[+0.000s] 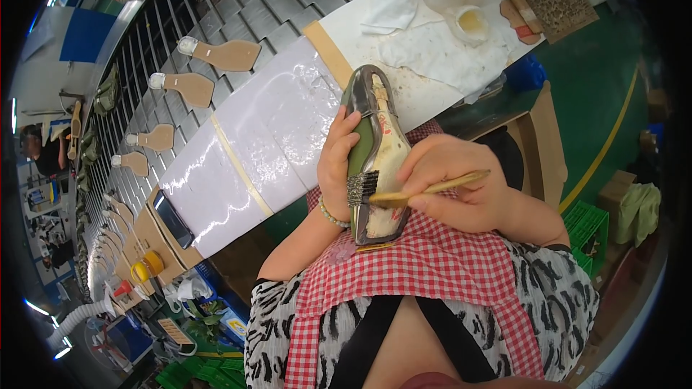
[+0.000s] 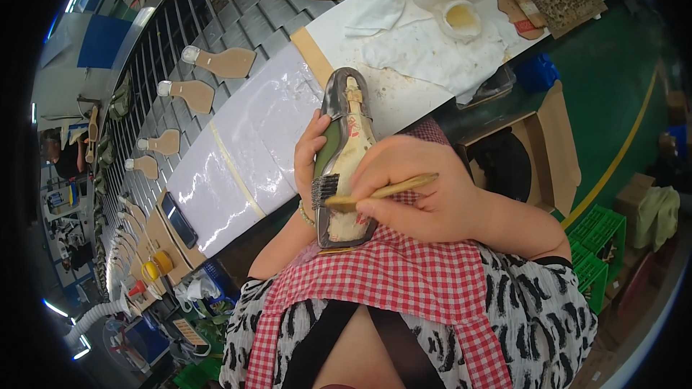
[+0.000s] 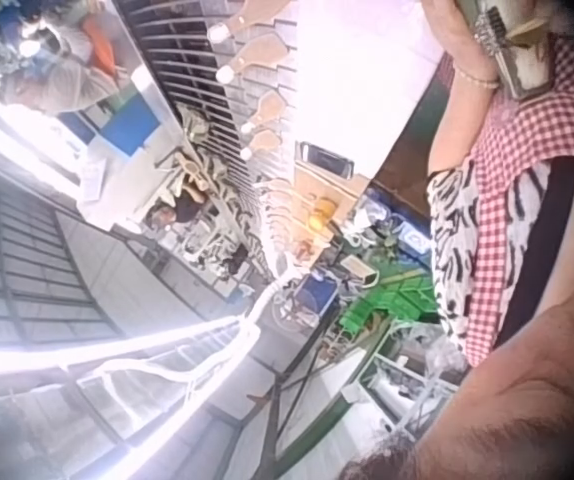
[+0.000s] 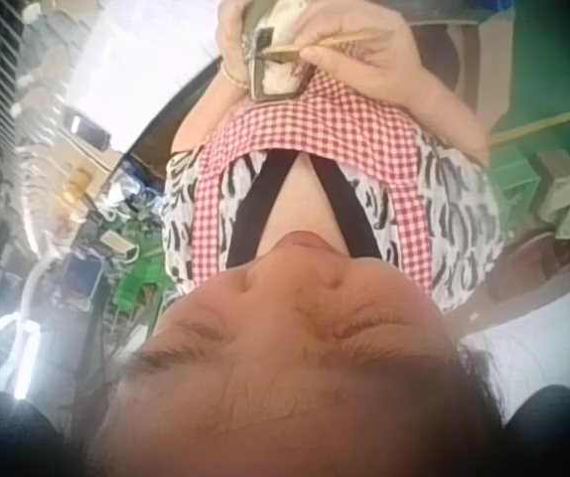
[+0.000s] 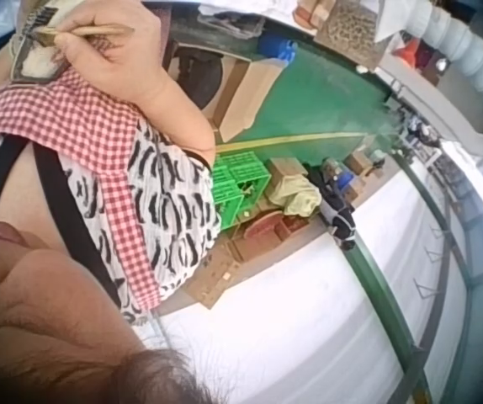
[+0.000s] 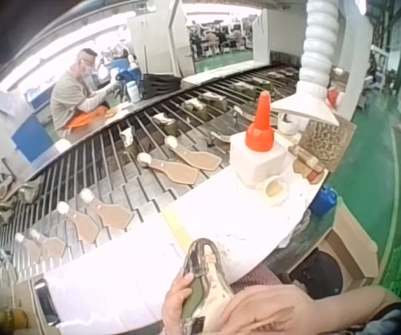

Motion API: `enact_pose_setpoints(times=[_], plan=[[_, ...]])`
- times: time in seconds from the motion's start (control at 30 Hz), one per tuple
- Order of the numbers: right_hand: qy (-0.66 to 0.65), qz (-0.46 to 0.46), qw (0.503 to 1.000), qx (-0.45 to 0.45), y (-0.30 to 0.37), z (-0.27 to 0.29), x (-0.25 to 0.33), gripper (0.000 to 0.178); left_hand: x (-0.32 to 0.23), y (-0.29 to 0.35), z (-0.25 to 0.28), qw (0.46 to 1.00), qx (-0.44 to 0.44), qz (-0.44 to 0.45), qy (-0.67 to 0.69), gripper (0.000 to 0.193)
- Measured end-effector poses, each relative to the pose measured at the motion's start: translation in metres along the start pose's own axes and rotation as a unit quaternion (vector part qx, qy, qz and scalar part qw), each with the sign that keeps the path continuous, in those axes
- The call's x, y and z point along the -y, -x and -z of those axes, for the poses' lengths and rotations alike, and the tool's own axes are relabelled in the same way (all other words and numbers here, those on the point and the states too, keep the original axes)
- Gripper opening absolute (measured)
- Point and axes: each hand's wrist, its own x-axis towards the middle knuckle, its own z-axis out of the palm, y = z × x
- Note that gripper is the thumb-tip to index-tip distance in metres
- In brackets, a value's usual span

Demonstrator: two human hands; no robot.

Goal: Apply glue to shoe outsoles and place them on a conveyor belt.

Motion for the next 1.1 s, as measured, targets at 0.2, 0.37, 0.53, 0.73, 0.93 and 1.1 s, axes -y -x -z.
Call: enact_pose_setpoints(times=[0.2, 0.37, 0.53, 0.73, 0.93, 1.1], plan=[[0.003, 0.005, 1.0, 0.007, -0.004, -0.005, 0.002, 0.01, 0.003, -0.002, 0.011, 0.999, 0.043, 0.002, 0.0, 0.057], [-0.219, -0.119, 0.965, -0.078, -0.008, 0.003, 0.015, 0.015, -0.015, -0.021, 0.021, 0.936, -0.022, 0.174, 0.305, 0.068], [-0.262, -0.068, 0.948, -0.166, -0.007, 0.023, 0.006, 0.016, -0.01, -0.065, 0.058, 0.84, 0.047, 0.286, 0.459, 0.097], [-0.356, -0.13, 0.905, -0.192, -0.02, 0.024, -0.005, 0.014, -0.003, -0.061, 0.069, 0.795, 0.244, 0.385, 0.401, 0.086], [-0.332, -0.145, 0.919, -0.158, -0.026, 0.006, -0.009, 0.015, -0.031, -0.072, 0.057, 0.784, 0.311, 0.389, 0.371, 0.08], [0.018, 0.054, 0.986, -0.159, -0.028, -0.005, -0.009, 0.014, -0.031, -0.074, 0.055, 0.801, 0.316, 0.351, 0.368, 0.08]])
